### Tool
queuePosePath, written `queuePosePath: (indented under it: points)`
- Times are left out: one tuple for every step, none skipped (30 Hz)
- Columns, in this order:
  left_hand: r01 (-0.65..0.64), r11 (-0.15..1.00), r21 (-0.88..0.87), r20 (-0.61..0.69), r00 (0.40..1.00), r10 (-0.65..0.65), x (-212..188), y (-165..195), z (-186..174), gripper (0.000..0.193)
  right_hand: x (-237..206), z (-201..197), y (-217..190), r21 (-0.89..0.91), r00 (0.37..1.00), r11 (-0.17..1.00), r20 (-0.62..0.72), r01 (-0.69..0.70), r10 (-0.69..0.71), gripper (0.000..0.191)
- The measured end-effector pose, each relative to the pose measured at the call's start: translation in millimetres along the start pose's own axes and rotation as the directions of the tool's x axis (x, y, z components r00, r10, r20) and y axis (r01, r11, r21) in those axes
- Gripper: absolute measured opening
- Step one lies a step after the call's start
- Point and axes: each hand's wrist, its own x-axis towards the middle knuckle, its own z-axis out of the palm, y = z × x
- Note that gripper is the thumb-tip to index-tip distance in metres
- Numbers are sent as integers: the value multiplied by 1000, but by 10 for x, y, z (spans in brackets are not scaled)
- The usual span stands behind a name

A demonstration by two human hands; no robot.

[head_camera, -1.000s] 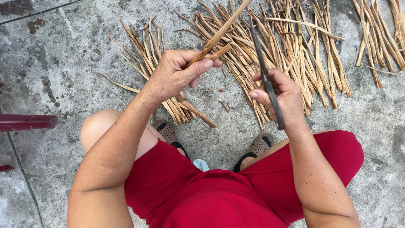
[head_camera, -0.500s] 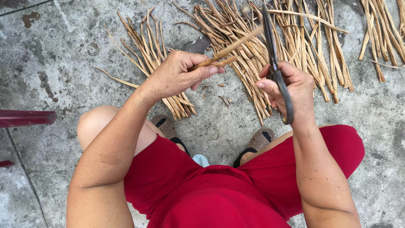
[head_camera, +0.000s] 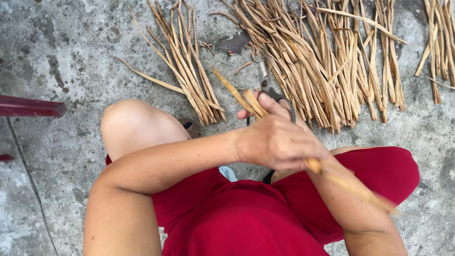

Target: The person sits on a concrete floor and uses shears to trim and split dried plant stems. They pick up stems from a pile, cut them into smaller pieces, and place the trimmed pieces back onto the floor.

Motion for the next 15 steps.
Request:
queuePosePath:
  points:
    - [-17, 1000, 11, 71, 997, 16, 5, 40, 25, 23, 11, -39, -42, -154, 997, 985, 31, 81, -77, 53]
    - [-21, 1000, -13, 109, 994, 23, 10, 60, 23, 36, 0, -94, -112, -302, 986, 939, 71, 166, -151, 56]
    - [-28, 999, -39, 148, 988, 33, 9, 82, 0, 49, -9, -128, -170, -438, 968, 863, 119, 251, -221, 58]
    - [-35, 997, -66, 188, 981, 47, 7, 93, -40, 63, -17, -148, -219, -421, 966, 871, 68, 253, -248, 57]
    - [-32, 990, -141, 102, 994, 47, 8, 94, -92, 65, -42, -169, -275, -402, 961, 879, 13, 257, -275, 56]
    - [-35, 975, -218, 17, 999, 39, -5, 91, -157, 66, -78, -175, -316, -382, 953, 887, -44, 260, -298, 56]
    - [-42, 955, -295, -68, 997, 22, -28, 77, -231, 68, -119, -168, -339, -376, 936, 874, -44, 308, -349, 53]
    - [62, 950, -306, -111, 989, -101, -82, 18, -359, 51, -159, -156, -362, -372, 916, 858, -43, 355, -398, 50]
    - [271, 911, -309, -162, 929, -332, -119, -67, -470, 45, -196, -140, -382, -368, 893, 837, -40, 404, -448, 48]
    - [459, 818, -347, -202, 815, -543, -165, -158, -565, 41, -232, -121, -399, -366, 866, 813, -37, 453, -499, 46]
    - [504, 647, -572, -252, 643, -724, -191, -301, -646, 49, -263, -97, -408, -364, 836, 786, -33, 500, -547, 43]
    - [649, 585, -486, -284, 516, -808, -213, -499, -768, 57, -288, -74, -410, -361, 805, 757, -26, 545, -592, 42]
    - [775, 489, -400, -329, 376, -866, -240, -656, -840, 64, -305, -41, -393, -379, 809, 748, 4, 545, -588, 40]
    - [709, 418, -568, -215, 362, -907, -281, -745, -837, 74, -316, -2, -359, -396, 812, 738, 35, 546, -582, 39]
    - [628, 318, -710, -95, 362, -927, -319, -825, -837, 87, -322, 35, -319, -411, 814, 728, 67, 549, -577, 37]
